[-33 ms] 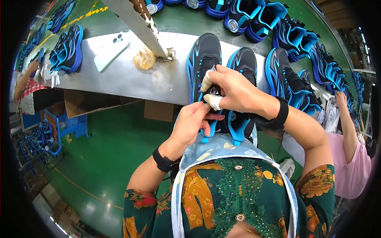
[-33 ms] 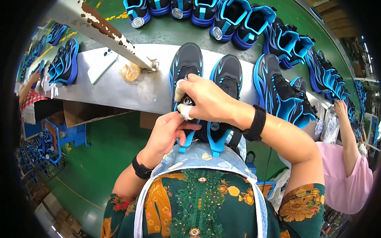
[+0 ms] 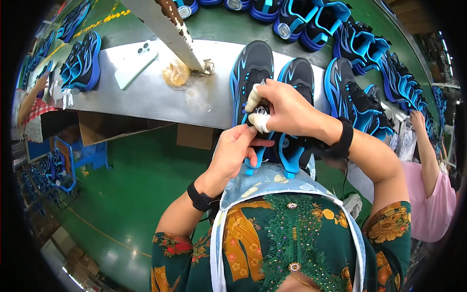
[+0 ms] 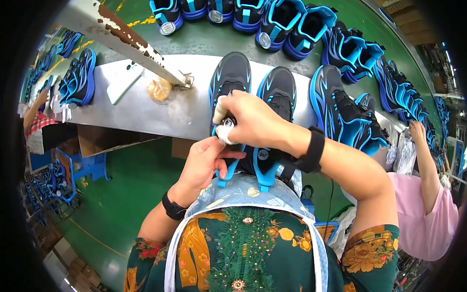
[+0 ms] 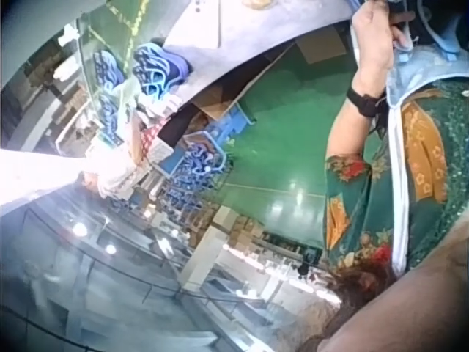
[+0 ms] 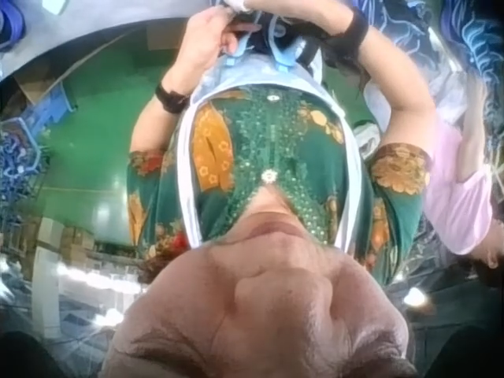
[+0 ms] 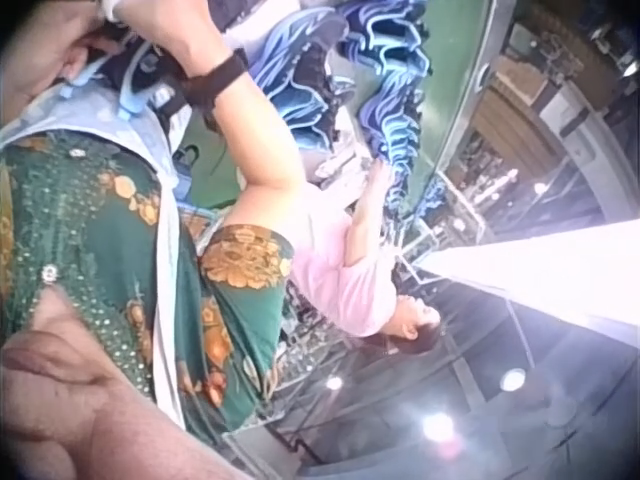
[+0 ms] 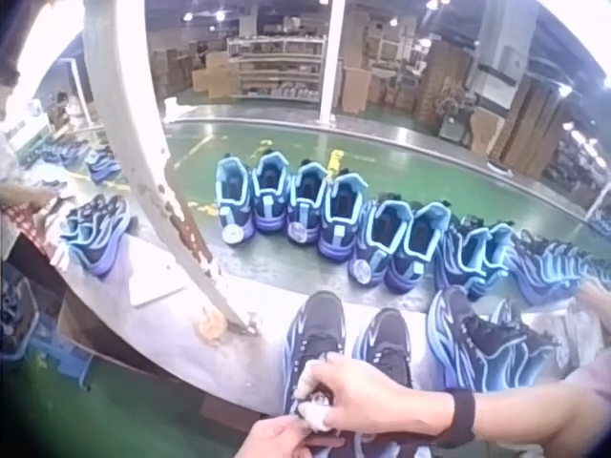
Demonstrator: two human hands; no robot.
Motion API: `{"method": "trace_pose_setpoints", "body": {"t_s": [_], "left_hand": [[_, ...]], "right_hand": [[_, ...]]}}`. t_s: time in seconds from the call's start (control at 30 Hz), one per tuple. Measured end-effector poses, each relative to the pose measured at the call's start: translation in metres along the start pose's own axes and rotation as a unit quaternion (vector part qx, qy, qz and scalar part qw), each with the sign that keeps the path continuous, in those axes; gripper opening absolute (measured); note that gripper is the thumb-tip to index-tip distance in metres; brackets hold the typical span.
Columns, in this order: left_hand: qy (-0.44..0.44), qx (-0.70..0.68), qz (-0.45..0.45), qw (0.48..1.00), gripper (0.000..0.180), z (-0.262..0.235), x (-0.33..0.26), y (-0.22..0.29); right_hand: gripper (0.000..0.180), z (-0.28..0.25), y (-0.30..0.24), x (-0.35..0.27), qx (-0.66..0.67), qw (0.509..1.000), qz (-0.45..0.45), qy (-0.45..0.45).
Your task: Cleaning and polishing shoes on an assembly line using a cloth.
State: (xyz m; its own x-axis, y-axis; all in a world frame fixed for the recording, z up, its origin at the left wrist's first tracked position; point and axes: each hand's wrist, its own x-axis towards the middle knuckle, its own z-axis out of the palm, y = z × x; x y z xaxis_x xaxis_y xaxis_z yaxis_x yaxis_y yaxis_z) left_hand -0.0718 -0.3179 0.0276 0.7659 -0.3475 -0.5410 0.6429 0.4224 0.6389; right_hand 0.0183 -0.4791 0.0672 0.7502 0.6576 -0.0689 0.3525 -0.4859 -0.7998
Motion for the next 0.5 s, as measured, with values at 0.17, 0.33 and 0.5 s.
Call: {"method": "trace_pose_setpoints", "body": {"t_s": [0.17, 0.33, 0.5], "left_hand": [[-0.01, -0.015, 0.002, 1.0, 0.028, -0.004, 0.006, 0.002], [-0.019, -0.014, 0.005, 1.0, 0.027, -0.005, 0.001, 0.004], [-0.012, -0.014, 0.001, 1.0, 0.027, -0.002, -0.001, 0.006]], "right_hand": [[0.026, -0.002, 0.006, -0.001, 0.068, 0.996, 0.057, 0.003], [0.033, -0.024, -0.004, -0.011, 0.067, 0.995, 0.032, -0.07], [0.039, -0.015, 0.0, -0.019, -0.145, 0.989, -0.037, 0.018]]}}
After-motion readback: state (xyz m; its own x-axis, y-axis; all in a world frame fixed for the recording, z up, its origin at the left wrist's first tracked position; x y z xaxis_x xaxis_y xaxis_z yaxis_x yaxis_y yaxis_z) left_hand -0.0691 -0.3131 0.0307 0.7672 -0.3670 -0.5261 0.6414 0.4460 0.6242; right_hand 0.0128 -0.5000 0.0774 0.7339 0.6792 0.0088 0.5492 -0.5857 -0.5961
